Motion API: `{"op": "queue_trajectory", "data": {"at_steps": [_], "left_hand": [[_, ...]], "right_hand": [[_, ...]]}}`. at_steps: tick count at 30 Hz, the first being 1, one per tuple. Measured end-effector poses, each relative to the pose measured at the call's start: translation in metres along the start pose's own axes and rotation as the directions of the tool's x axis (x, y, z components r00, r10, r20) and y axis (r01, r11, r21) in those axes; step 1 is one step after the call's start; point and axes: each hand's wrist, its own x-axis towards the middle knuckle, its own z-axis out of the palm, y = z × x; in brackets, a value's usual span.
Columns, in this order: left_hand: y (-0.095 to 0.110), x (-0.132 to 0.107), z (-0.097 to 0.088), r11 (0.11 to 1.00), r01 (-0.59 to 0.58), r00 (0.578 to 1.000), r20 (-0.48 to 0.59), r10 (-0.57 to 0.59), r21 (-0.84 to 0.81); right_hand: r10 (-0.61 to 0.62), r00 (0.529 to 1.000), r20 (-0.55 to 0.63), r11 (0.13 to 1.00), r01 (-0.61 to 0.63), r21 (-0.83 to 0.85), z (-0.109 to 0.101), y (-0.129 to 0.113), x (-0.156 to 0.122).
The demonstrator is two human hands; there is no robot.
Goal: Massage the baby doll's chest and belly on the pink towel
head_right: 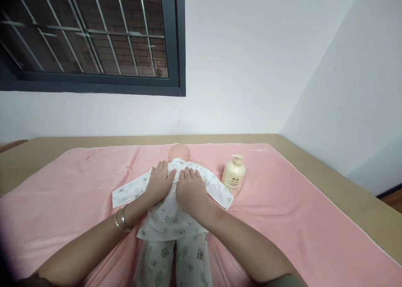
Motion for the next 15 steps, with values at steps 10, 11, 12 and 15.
{"op": "queue_trajectory", "data": {"at_steps": [10,11,12,15], "left_hand": [[-0.009,0.010,-0.027,0.981,-0.192,0.976,0.111,0.190,0.016],[-0.013,0.016,-0.027,0.986,-0.164,0.980,0.110,0.163,-0.002],[-0.016,0.021,-0.025,0.990,-0.144,0.984,0.105,0.144,-0.012],[-0.016,0.020,-0.020,0.986,-0.167,0.982,0.088,0.167,-0.005]], "right_hand": [[-0.073,0.997,0.019,0.996,0.072,0.058,-0.003,-0.001,0.003],[-0.148,0.989,0.005,0.986,0.147,0.076,-0.002,-0.007,-0.003],[-0.204,0.979,-0.014,0.973,0.204,0.107,-0.001,-0.012,-0.008],[-0.152,0.985,-0.086,0.958,0.168,0.231,0.003,-0.009,-0.006]]}}
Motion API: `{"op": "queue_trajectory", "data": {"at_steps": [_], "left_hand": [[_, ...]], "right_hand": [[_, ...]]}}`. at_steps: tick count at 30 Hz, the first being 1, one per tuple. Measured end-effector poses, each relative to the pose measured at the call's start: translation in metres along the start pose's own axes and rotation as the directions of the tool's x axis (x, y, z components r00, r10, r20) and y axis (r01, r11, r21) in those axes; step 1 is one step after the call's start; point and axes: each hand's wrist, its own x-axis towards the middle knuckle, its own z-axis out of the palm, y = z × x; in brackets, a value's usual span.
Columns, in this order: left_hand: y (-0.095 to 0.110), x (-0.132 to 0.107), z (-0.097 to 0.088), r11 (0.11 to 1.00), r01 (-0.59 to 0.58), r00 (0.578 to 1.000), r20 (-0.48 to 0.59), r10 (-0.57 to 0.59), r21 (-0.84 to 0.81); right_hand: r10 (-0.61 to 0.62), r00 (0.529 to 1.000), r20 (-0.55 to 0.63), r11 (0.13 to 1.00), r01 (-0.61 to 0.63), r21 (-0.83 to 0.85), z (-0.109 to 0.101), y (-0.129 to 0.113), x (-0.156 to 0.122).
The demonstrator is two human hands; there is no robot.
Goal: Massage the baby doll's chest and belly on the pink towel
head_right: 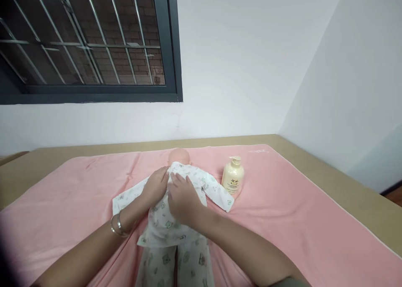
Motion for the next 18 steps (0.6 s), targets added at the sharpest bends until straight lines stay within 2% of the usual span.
{"op": "queue_trajectory", "data": {"at_steps": [2,5,8,10,12,14,18], "left_hand": [[0.007,-0.008,0.004,0.998,-0.040,0.999,-0.030,0.042,0.048],[0.018,-0.019,0.005,0.984,-0.110,0.991,-0.063,0.120,0.138],[0.017,-0.017,0.002,0.984,-0.124,0.991,-0.039,0.129,0.126],[0.013,-0.010,0.000,0.996,-0.081,0.997,-0.008,0.081,0.039],[0.012,-0.007,0.001,0.997,-0.021,1.000,0.006,0.021,-0.069],[0.015,-0.009,0.007,0.992,0.013,0.999,-0.030,-0.017,-0.128],[0.027,-0.024,0.023,0.990,-0.003,0.992,-0.128,-0.015,-0.138]], "right_hand": [[0.145,0.988,-0.062,0.989,-0.142,0.048,0.002,0.016,0.011],[0.288,0.956,-0.060,0.957,-0.286,0.042,0.004,0.035,0.024],[0.223,0.974,-0.040,0.974,-0.225,-0.033,0.008,0.026,0.018],[0.127,0.991,-0.052,0.989,-0.131,-0.065,0.009,0.013,0.008],[0.097,0.994,-0.059,0.993,-0.100,-0.056,0.008,0.006,0.002],[0.157,0.986,-0.054,0.987,-0.158,-0.029,0.006,0.011,0.005],[0.282,0.959,-0.007,0.959,-0.282,-0.015,0.004,0.032,0.018]]}}
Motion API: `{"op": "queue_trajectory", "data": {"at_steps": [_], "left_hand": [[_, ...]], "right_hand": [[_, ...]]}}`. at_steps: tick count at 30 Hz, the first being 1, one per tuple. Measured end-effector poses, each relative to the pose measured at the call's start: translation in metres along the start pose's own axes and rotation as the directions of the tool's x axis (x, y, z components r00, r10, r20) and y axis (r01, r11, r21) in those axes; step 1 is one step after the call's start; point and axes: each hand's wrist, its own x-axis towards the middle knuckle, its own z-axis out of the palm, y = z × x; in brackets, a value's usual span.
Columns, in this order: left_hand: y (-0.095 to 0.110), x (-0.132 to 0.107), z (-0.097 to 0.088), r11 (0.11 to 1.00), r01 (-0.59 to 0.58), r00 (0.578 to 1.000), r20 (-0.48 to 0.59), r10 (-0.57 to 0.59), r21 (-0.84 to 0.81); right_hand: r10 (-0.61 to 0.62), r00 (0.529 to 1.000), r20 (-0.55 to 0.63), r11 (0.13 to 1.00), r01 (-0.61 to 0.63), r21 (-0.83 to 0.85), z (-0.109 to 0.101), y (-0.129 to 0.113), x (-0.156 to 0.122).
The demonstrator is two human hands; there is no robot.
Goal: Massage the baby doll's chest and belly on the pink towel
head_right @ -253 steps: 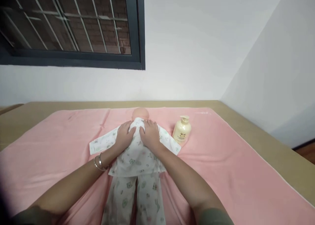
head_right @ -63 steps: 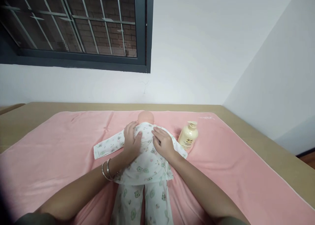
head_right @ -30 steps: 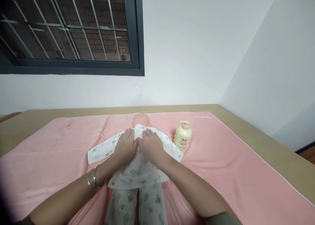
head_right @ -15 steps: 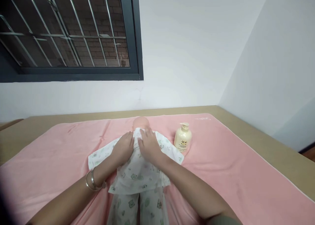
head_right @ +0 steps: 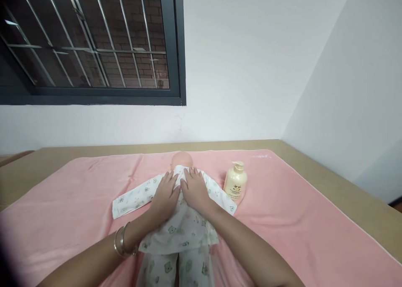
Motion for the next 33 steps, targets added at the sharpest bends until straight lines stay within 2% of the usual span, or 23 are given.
{"op": "queue_trajectory", "data": {"at_steps": [6,13,21,26,30,33], "left_hand": [[-0.002,-0.001,0.006,0.995,0.092,0.994,-0.051,-0.095,-0.045],[-0.003,-0.001,0.003,0.997,0.058,0.996,-0.058,-0.061,-0.045],[-0.006,0.005,-0.003,0.997,0.069,0.997,-0.030,-0.070,-0.030],[-0.001,0.001,-0.003,0.999,0.023,0.998,-0.063,-0.021,0.031],[-0.001,0.010,-0.011,0.998,-0.044,0.999,-0.008,0.044,0.051],[-0.010,0.025,-0.020,0.998,0.066,0.996,0.054,-0.064,-0.023]], "right_hand": [[-0.033,0.999,-0.028,0.999,0.032,-0.021,0.010,-0.002,-0.004],[-0.038,0.997,-0.070,0.999,0.037,-0.016,0.012,-0.001,-0.006],[-0.049,0.999,-0.012,0.994,0.048,-0.101,0.007,-0.018,-0.018],[-0.051,0.998,0.030,0.998,0.052,-0.023,0.000,0.004,0.001],[-0.001,1.000,0.022,1.000,0.002,-0.021,-0.001,0.017,0.014],[0.006,1.000,0.008,0.997,-0.005,-0.075,0.001,0.002,-0.001]]}}
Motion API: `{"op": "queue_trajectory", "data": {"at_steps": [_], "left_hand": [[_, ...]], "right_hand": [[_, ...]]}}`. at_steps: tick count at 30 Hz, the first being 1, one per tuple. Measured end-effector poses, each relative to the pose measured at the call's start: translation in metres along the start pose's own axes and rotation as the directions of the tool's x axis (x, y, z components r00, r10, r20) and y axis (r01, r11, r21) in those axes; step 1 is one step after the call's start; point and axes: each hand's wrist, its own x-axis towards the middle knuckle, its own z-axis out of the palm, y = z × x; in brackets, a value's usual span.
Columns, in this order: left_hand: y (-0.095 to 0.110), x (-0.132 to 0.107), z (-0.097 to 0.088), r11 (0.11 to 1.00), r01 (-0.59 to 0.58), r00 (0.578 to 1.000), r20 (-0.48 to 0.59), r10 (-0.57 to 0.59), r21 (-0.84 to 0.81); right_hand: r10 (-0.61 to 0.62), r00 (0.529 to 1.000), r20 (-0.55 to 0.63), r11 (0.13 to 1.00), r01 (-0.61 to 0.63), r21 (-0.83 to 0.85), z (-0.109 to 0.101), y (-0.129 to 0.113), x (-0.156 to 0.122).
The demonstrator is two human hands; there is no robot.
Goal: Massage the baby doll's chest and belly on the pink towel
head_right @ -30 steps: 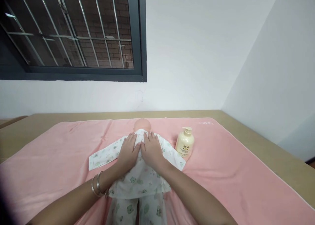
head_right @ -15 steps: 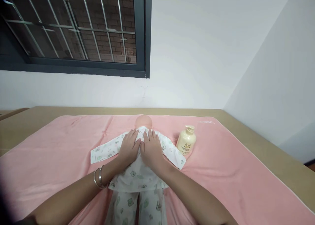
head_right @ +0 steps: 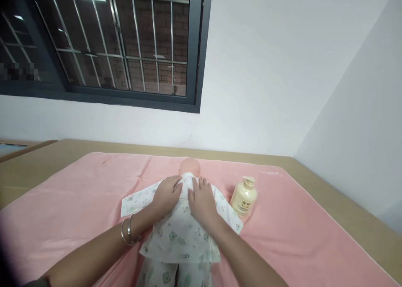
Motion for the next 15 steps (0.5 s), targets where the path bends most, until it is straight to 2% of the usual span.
{"op": "queue_trajectory", "data": {"at_steps": [2,4,6,8,11,13,15], "left_hand": [[-0.005,0.006,-0.002,0.997,0.067,0.997,0.030,-0.066,-0.036],[-0.004,0.003,0.002,0.998,0.068,0.998,0.018,-0.068,-0.018],[0.003,-0.007,0.009,0.999,0.015,0.999,-0.028,-0.014,0.040],[0.012,-0.020,0.015,0.994,-0.065,0.995,-0.064,0.072,0.092],[0.017,-0.026,0.016,0.989,-0.127,0.989,-0.064,0.132,0.082],[0.012,-0.019,0.013,0.997,-0.072,0.996,-0.057,0.074,0.029],[0.002,-0.008,0.009,0.998,0.018,0.999,-0.047,-0.020,-0.053]], "right_hand": [[-0.087,0.996,-0.010,0.996,0.087,-0.022,0.000,-0.013,-0.014],[-0.144,0.989,-0.010,0.990,0.144,-0.005,-0.002,-0.019,-0.020],[-0.101,0.995,-0.003,0.994,0.101,0.040,-0.005,-0.014,-0.013],[0.001,1.000,0.018,0.998,-0.003,0.070,-0.008,-0.002,0.000],[0.076,0.996,0.048,0.996,-0.078,0.046,-0.010,0.008,0.013],[0.041,0.998,0.041,0.999,-0.042,0.015,-0.010,0.003,0.007],[-0.060,0.998,0.028,0.998,0.060,-0.011,-0.010,-0.008,-0.006]]}}
